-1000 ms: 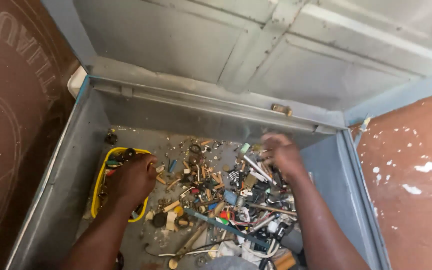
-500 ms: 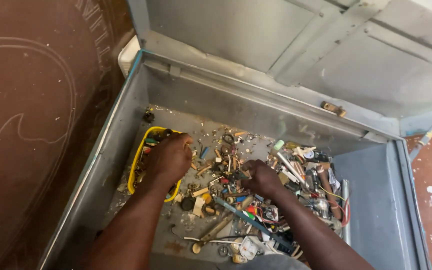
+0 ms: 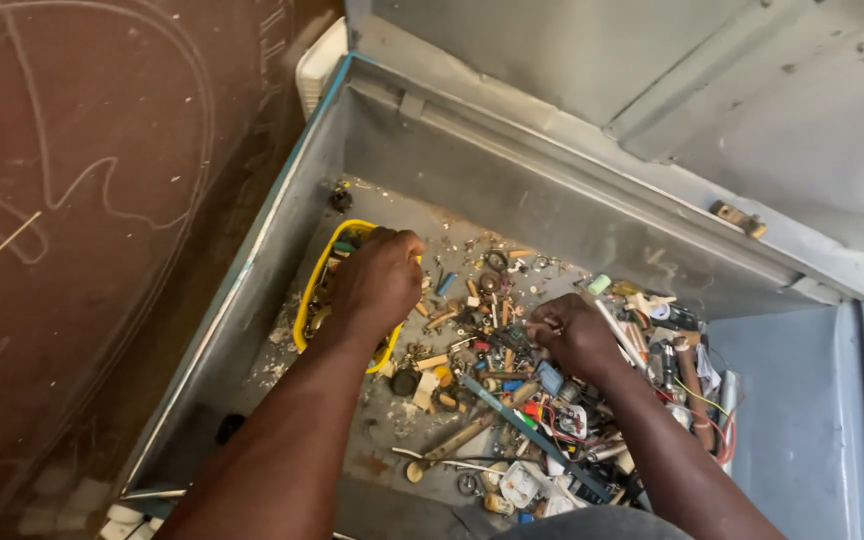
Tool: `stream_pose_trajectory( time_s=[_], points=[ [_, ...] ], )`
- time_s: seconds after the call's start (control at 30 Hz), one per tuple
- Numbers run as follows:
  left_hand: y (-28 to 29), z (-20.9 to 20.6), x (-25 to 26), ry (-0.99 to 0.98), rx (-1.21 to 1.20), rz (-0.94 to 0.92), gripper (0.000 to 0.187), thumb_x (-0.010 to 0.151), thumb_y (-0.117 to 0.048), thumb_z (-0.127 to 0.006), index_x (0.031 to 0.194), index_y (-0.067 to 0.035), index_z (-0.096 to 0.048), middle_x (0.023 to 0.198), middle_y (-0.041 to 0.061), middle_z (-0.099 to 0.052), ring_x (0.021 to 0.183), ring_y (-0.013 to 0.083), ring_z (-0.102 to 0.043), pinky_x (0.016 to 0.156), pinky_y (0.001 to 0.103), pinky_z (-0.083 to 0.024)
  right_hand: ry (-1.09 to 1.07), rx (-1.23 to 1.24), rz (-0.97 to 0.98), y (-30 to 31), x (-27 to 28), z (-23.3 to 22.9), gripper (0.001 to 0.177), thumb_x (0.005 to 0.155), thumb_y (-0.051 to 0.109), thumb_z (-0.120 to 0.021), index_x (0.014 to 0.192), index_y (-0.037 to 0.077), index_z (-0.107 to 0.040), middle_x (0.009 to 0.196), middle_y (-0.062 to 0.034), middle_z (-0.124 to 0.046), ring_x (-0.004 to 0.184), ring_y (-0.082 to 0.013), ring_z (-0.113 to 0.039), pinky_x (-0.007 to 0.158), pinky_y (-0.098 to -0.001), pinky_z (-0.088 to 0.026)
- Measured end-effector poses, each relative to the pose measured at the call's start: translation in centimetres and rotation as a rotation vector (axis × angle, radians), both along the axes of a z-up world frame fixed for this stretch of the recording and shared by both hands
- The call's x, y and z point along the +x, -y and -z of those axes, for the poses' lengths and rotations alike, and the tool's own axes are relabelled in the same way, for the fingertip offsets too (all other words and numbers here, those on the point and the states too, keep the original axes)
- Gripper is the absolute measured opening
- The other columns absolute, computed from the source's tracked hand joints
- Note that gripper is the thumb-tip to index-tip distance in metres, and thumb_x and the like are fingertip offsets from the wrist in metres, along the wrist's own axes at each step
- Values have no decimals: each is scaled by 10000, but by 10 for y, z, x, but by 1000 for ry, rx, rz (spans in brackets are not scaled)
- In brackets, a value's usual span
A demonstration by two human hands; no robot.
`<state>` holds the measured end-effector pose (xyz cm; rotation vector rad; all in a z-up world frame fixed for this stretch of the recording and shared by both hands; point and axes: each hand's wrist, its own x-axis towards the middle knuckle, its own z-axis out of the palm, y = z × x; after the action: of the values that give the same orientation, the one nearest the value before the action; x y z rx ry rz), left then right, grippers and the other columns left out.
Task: Sorting through a large metal bin of electronic scrap, identifying specific components like keys and circuit boards, and placing them into a yellow plastic tray.
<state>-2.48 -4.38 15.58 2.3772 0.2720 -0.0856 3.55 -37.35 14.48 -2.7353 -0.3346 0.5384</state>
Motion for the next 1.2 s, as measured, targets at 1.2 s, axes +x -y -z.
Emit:
stream_pose_trajectory(
  time_s=[1.2],
  points=[
    [-9, -23, -12, 186, -47, -220, 269, 985, -216, -530, 1157, -174, -731, 1022, 110, -724, 1051, 342, -744, 900, 529, -619, 65, -159, -575, -82, -53, 37, 263, 912, 342, -654, 1121, 274, -798, 1175, -50, -677, 1048, -334, -725, 808, -499, -596]
  ],
)
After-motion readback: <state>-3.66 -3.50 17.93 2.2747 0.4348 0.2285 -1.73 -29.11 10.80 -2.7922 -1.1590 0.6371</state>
